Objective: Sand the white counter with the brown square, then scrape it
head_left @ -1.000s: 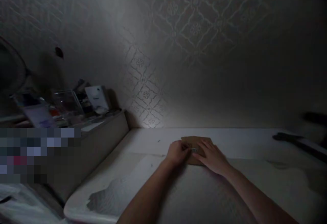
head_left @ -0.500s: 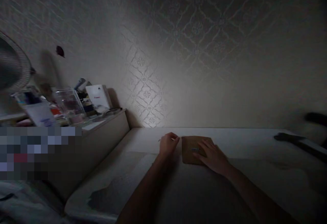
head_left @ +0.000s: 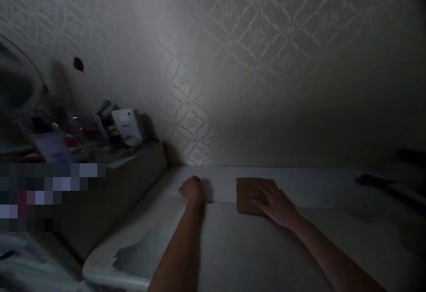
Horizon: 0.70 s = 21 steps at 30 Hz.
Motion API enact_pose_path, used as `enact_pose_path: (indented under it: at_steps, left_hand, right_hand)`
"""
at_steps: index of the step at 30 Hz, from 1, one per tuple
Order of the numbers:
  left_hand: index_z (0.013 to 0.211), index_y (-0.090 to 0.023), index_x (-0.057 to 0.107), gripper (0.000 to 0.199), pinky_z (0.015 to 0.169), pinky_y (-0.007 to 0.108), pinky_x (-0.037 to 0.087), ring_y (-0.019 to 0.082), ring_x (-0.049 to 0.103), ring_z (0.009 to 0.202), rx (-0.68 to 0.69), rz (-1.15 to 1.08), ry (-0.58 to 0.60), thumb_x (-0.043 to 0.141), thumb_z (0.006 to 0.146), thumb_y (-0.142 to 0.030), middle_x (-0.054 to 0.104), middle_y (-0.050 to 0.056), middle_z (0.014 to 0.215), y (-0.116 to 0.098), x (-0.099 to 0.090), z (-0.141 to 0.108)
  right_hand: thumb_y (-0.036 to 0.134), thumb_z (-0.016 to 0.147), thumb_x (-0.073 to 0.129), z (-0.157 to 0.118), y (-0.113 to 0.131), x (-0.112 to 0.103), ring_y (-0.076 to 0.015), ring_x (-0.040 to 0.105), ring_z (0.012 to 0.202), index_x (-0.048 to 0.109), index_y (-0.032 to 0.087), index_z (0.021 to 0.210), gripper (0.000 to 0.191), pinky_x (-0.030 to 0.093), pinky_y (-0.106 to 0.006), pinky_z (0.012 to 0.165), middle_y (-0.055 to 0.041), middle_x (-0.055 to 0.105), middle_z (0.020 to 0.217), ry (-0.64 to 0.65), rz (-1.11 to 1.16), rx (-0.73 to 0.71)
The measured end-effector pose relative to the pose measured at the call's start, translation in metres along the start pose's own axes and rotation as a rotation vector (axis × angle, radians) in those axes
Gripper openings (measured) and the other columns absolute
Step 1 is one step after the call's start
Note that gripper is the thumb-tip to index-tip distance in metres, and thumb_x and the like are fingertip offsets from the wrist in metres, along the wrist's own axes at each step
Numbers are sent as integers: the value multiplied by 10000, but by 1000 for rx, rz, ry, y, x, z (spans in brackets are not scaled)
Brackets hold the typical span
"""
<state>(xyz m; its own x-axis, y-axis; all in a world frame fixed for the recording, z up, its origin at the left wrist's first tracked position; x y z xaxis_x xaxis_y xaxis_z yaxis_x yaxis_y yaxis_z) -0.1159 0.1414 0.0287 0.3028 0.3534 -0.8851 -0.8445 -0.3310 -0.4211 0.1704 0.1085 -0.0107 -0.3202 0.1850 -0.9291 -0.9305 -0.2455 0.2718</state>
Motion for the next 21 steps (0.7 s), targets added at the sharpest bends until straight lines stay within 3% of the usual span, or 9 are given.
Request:
enact_pose_path:
  at_steps: [4,9,11,15,21]
  left_hand:
    - [953,-206,657,206,697,282,412,235,609,888,68,-8,2,579,791,-305,690,82,846,-4,-6,-5]
    - [1051,-221,643,249,758,261,424,211,577,991,134,-18,-26,517,843,-272,651,80,1059,-26,-8,-8]
    - [1051,-225,653,252,788,251,427,193,583,979,263,-77,-7,508,849,-271,641,63,1089,-46,-5,-16]
    - [1032,-199,677,263,749,215,450,144,618,800,645,-257,252,521,827,-248,677,43,993,-90,12,-53]
    - [945,-197,703,252,803,243,448,172,610,862,945,-180,338,522,771,-172,693,43,931,-114,26,-93]
  right_hand:
    - [638,818,339,0,0,0,-274,301,1318,450,160,1323,704,233,-465,1066,-122,370,1423,-2,3,-6]
    - [631,819,350,0,2,0,-274,300,1317,456,159,1318,695,236,-453,1065,-127,367,1423,-14,11,-16]
    - [631,820,350,-1,2,-1,-275,289,1322,449,162,1322,695,233,-466,1064,-129,359,1428,-20,21,-8]
    - [618,819,368,-2,5,-2,-281,284,1324,448,170,1321,677,221,-483,1065,-128,367,1422,-14,28,-8]
    - [598,825,375,-1,5,-3,-282,297,1315,457,199,1307,631,235,-474,1052,-123,380,1414,-18,28,-25]
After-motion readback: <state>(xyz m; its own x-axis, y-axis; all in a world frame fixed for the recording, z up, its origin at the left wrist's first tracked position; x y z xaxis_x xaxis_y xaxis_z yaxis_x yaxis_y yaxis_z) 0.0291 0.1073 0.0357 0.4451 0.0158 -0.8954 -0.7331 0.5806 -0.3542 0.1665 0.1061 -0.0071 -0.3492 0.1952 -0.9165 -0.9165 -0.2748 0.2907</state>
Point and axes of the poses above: each hand's wrist, its own z-axis towards the middle knuckle, its own x-axis out of the palm, y = z × x, the point moved 5 cm from there along z, towards the middle knuckle
